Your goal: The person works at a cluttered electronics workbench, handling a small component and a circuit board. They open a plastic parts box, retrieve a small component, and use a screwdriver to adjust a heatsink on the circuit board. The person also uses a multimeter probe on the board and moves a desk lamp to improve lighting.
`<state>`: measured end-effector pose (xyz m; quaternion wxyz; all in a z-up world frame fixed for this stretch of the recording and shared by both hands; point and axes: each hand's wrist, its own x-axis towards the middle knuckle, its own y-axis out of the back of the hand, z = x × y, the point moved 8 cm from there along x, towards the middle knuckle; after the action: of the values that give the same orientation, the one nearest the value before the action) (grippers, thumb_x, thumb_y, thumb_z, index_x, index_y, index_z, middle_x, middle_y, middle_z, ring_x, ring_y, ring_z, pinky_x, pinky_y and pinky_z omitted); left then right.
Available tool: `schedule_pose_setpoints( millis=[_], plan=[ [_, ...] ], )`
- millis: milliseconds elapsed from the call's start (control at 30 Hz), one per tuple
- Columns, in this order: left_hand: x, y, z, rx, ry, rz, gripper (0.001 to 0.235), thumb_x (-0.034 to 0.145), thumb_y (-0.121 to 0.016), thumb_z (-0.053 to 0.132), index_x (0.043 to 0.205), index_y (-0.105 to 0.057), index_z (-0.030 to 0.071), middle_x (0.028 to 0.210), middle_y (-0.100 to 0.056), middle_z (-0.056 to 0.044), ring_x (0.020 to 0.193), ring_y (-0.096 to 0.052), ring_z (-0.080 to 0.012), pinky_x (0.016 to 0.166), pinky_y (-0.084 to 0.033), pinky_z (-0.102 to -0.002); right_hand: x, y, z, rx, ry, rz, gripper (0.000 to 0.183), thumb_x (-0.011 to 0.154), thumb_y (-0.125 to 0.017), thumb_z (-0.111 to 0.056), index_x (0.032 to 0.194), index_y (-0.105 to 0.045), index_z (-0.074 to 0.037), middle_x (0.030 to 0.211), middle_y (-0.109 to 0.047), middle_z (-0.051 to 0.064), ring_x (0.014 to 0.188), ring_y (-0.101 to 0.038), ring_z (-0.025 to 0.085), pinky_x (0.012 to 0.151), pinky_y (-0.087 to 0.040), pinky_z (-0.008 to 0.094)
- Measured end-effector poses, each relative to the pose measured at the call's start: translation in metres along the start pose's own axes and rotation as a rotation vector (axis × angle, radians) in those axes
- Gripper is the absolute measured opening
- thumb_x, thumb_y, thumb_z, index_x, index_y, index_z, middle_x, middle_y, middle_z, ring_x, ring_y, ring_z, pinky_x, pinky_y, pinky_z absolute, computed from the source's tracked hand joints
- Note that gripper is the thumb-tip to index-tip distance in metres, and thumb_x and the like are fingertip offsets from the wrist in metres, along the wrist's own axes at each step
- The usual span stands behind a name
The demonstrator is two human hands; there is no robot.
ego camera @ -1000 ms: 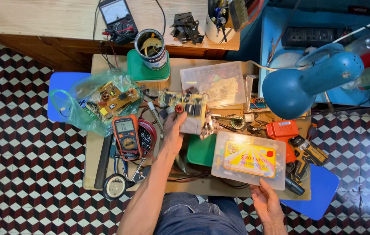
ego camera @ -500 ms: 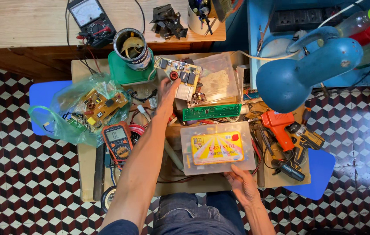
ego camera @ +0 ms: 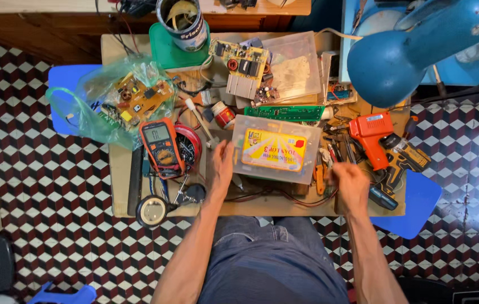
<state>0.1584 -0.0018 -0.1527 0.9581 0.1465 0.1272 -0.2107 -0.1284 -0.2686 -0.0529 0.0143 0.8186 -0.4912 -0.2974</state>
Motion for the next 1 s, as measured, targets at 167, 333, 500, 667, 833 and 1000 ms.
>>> schedule_pose_setpoints(
  millis=[167, 333, 500, 667, 833, 1000],
  plan=[
    [-0.080, -0.006, -0.039, -0.268, 0.390, -0.033, 0.057, 0.097, -0.063, 0.032, 0.150, -0.057, 0.012, 0.110, -0.065, -0.013, 0.094, -0.068, -0.0216, 0.080, -0.059, -0.035, 0.080, -0.043, -0.023, -0.194, 0.117, -0.217, 0.060, 0.095, -0.069, -0.028, 0.148, -0.055, -0.002, 0.091, -0.063, 0.006, 0.074, -0.053, 0.012, 0.065, -0.045, 0.026],
    [-0.080, -0.015, -0.046, -0.551, 0.456, -0.049, 0.060, 0.096, -0.067, 0.026, 0.151, -0.050, 0.008, 0.110, -0.070, -0.012, 0.096, -0.073, -0.0236, 0.082, -0.062, -0.033, 0.100, -0.079, -0.028, -0.354, 0.426, -0.441, 0.064, 0.098, -0.069, -0.025, 0.154, -0.052, -0.001, 0.132, -0.064, 0.010, 0.106, -0.063, 0.013, 0.087, -0.049, 0.025],
    [-0.086, -0.021, -0.065, -0.683, 0.489, 0.050, 0.059, 0.093, -0.072, 0.026, 0.143, -0.050, 0.003, 0.106, -0.070, -0.019, 0.094, -0.074, -0.0303, 0.081, -0.064, -0.039, 0.095, -0.071, 0.018, -0.142, 0.204, -0.443, 0.066, 0.093, -0.073, -0.028, 0.147, -0.052, 0.001, 0.129, -0.068, 0.015, 0.105, -0.065, 0.021, 0.085, -0.052, 0.032],
    [-0.113, -0.061, -0.082, -0.898, 0.613, 0.184, 0.055, 0.091, -0.071, 0.036, 0.128, -0.053, -0.001, 0.106, -0.073, -0.020, 0.096, -0.074, -0.0328, 0.081, -0.065, -0.043, 0.095, -0.057, 0.069, -0.125, -0.061, -0.420, 0.063, 0.090, -0.075, -0.035, 0.137, -0.058, 0.003, 0.111, -0.071, 0.016, 0.084, -0.071, 0.017, 0.068, -0.059, 0.027],
    [-0.115, -0.072, -0.088, -0.950, 0.587, 0.261, 0.048, 0.091, -0.072, 0.038, 0.119, -0.058, 0.002, 0.102, -0.072, -0.013, 0.094, -0.073, -0.0259, 0.085, -0.062, -0.039, 0.092, -0.062, 0.106, 0.142, -0.175, -0.575, 0.050, 0.107, -0.081, -0.029, 0.126, -0.058, 0.011, 0.082, -0.040, 0.012, 0.059, -0.034, 0.012, 0.044, -0.030, 0.027],
    [-0.103, -0.056, -0.095, -0.908, 0.456, 0.305, 0.030, 0.090, -0.077, 0.028, 0.109, -0.065, 0.007, 0.097, -0.070, -0.006, 0.086, -0.070, -0.0184, 0.080, -0.060, -0.034, 0.090, -0.058, 0.103, 0.120, -0.279, -0.585, 0.045, 0.098, -0.076, -0.027, 0.122, -0.060, 0.008, 0.088, -0.065, 0.008, 0.068, -0.060, 0.011, 0.053, -0.045, 0.021]
  ],
)
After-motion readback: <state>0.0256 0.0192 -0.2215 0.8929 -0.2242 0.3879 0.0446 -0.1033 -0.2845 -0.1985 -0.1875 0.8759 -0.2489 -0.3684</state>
